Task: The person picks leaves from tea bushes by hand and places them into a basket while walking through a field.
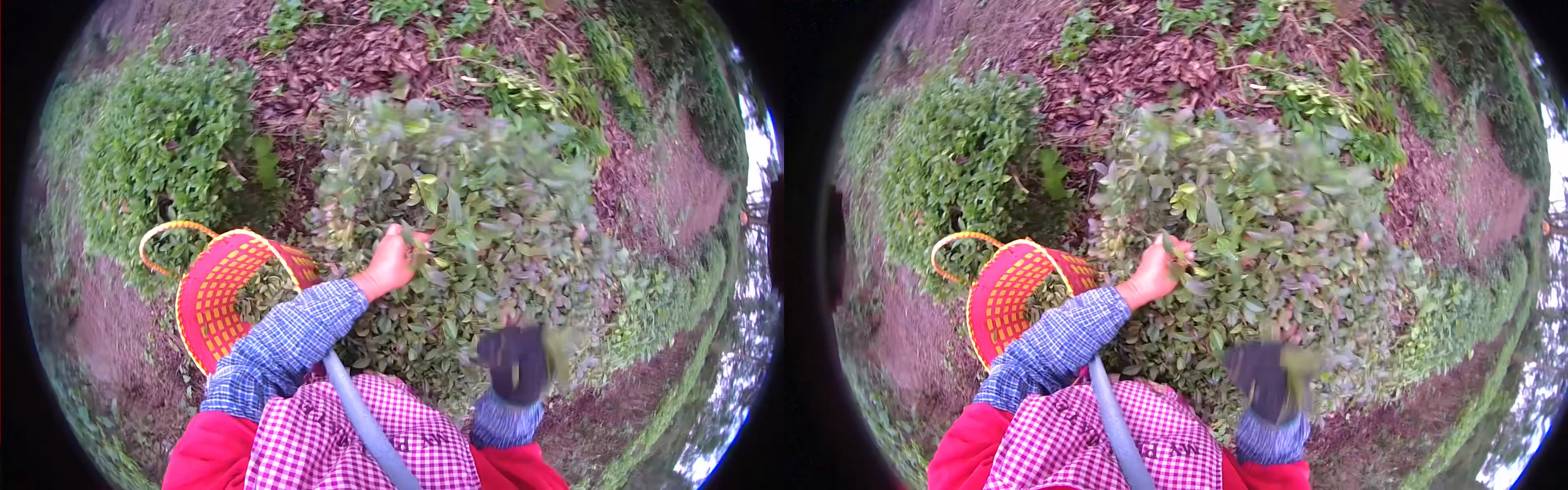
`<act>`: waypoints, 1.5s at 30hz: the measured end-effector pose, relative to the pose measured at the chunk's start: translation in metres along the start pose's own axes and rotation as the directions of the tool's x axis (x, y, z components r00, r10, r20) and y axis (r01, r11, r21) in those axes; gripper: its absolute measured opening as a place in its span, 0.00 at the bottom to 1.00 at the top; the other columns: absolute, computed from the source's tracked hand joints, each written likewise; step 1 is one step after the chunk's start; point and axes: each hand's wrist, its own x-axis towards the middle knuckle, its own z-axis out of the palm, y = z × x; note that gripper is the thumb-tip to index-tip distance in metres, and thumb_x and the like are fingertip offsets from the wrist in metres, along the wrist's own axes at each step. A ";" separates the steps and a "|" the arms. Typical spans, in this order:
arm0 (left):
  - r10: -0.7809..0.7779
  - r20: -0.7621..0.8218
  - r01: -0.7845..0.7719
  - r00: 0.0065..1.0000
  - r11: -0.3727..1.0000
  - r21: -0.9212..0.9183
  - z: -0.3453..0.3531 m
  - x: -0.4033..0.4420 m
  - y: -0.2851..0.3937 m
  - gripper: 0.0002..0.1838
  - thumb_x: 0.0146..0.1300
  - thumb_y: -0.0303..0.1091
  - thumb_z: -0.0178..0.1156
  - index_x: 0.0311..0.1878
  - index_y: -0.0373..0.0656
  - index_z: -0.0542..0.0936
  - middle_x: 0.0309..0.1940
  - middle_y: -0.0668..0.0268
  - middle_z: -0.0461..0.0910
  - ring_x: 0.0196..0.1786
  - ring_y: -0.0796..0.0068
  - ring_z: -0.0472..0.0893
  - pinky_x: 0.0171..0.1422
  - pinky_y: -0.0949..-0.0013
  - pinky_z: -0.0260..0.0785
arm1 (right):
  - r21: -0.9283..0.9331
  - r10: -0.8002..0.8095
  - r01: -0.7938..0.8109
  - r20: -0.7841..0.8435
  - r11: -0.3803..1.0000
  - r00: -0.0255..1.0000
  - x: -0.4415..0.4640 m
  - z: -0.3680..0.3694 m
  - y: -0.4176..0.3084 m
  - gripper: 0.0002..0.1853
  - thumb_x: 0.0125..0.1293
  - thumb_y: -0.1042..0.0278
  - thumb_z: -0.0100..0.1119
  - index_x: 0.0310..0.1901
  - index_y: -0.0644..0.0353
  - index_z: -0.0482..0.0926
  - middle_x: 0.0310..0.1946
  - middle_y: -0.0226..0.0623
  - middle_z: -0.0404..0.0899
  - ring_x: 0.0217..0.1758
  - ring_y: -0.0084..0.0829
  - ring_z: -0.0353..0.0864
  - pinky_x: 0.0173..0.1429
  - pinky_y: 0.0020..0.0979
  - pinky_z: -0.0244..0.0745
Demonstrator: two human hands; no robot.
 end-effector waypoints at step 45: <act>-0.045 0.132 -0.024 0.990 0.876 0.482 -0.002 -0.017 0.063 0.22 0.46 0.26 0.61 0.49 0.40 0.79 0.34 0.57 0.77 0.47 0.58 0.68 0.53 0.62 0.66 | 0.569 -0.073 -0.163 0.369 0.806 0.927 0.087 -0.004 0.008 0.19 0.57 0.71 0.57 0.53 0.53 0.72 0.37 0.33 0.77 0.32 0.29 0.76 0.33 0.28 0.68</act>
